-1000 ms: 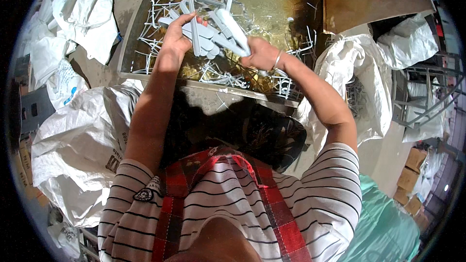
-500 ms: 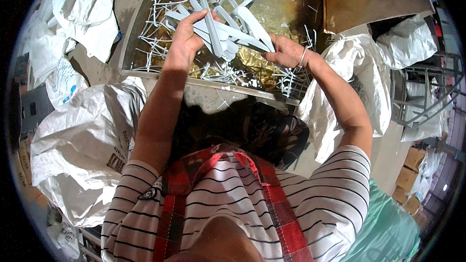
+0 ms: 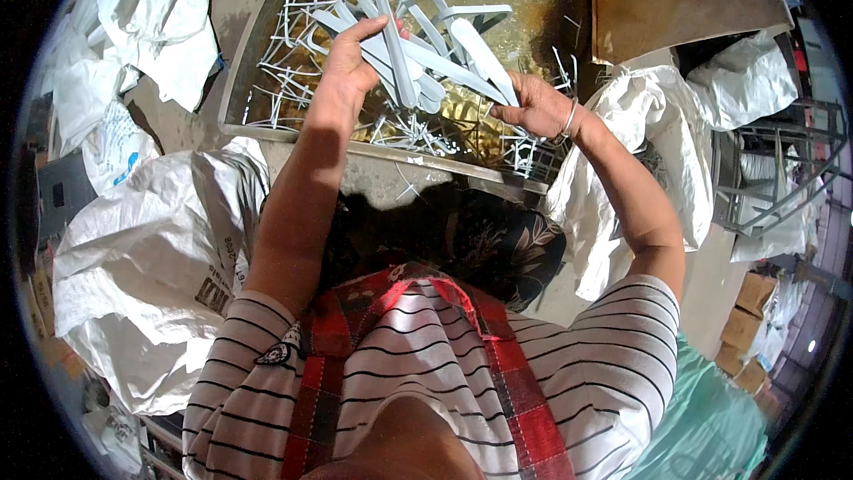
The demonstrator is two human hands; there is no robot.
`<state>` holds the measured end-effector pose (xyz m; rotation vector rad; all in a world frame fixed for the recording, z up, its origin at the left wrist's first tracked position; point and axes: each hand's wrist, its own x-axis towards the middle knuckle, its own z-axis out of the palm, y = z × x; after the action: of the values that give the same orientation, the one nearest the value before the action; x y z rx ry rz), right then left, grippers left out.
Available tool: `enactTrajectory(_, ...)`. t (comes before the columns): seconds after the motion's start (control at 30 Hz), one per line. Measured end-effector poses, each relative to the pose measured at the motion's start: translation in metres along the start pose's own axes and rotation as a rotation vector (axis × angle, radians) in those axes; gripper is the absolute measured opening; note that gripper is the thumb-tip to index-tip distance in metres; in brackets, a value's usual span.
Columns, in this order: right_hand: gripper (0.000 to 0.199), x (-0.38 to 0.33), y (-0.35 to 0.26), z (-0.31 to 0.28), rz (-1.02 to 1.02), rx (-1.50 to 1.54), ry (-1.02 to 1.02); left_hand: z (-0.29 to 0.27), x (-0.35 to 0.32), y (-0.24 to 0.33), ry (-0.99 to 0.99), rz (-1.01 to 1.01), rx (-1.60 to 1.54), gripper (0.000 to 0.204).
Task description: The person picks up metal frames from a vat of liquid by hand, shakes them, and places them into white bags.
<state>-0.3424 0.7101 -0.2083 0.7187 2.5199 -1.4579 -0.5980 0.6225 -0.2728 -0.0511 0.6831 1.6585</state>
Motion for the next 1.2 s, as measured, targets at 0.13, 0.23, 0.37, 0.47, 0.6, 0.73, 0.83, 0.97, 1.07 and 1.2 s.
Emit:
enactTrajectory(0.13, 0.02, -0.004, 0.014, 0.002, -0.025, 0.065, 0.018, 0.002, -0.002, -0.004, 0.031, 0.023, -0.03, 0.022)
enactTrajectory(0.23, 0.017, -0.008, 0.026, 0.008, 0.114, 0.124, -0.035, -0.002, -0.001, -0.011, 0.005, 0.008, -0.019, 0.023)
enactTrajectory(0.37, 0.017, -0.012, 0.006, 0.014, 0.116, 0.181, 0.042, -0.003, 0.002, -0.007, -0.011, -0.042, 0.011, 0.024)
enactTrajectory(0.47, 0.016, -0.013, 0.012, -0.001, 0.139, 0.2, -0.069, -0.01, 0.002, -0.012, -0.138, -0.047, 0.042, 0.027)
enactTrajectory(0.6, 0.016, -0.01, -0.01, -0.005, 0.181, -0.228, -0.153, -0.012, 0.003, -0.01, -0.308, -0.127, 0.004, 0.027)
enactTrajectory(0.73, 0.02, -0.009, -0.006, -0.01, 0.057, -0.53, -0.162, -0.015, 0.004, -0.01, -0.34, -0.162, -0.009, 0.023)
enactTrajectory(0.83, 0.023, -0.012, -0.008, -0.009, -0.02, -0.632, -0.118, -0.02, 0.009, -0.006, -0.239, -0.134, 0.107, 0.018)
enactTrajectory(0.97, 0.034, -0.021, -0.01, -0.004, -0.031, -0.646, -0.107, -0.011, 0.004, -0.011, -0.114, -0.118, 0.271, 0.016)
enactTrajectory(1.07, 0.026, -0.021, -0.011, -0.004, 0.011, -0.423, -0.069, -0.018, 0.004, -0.003, -0.095, -0.117, 0.452, 0.018)
enactTrajectory(1.2, 0.009, -0.039, -0.011, -0.016, 0.165, 0.273, 0.028, -0.038, 0.011, 0.01, 0.087, -0.282, 0.183, 0.017)
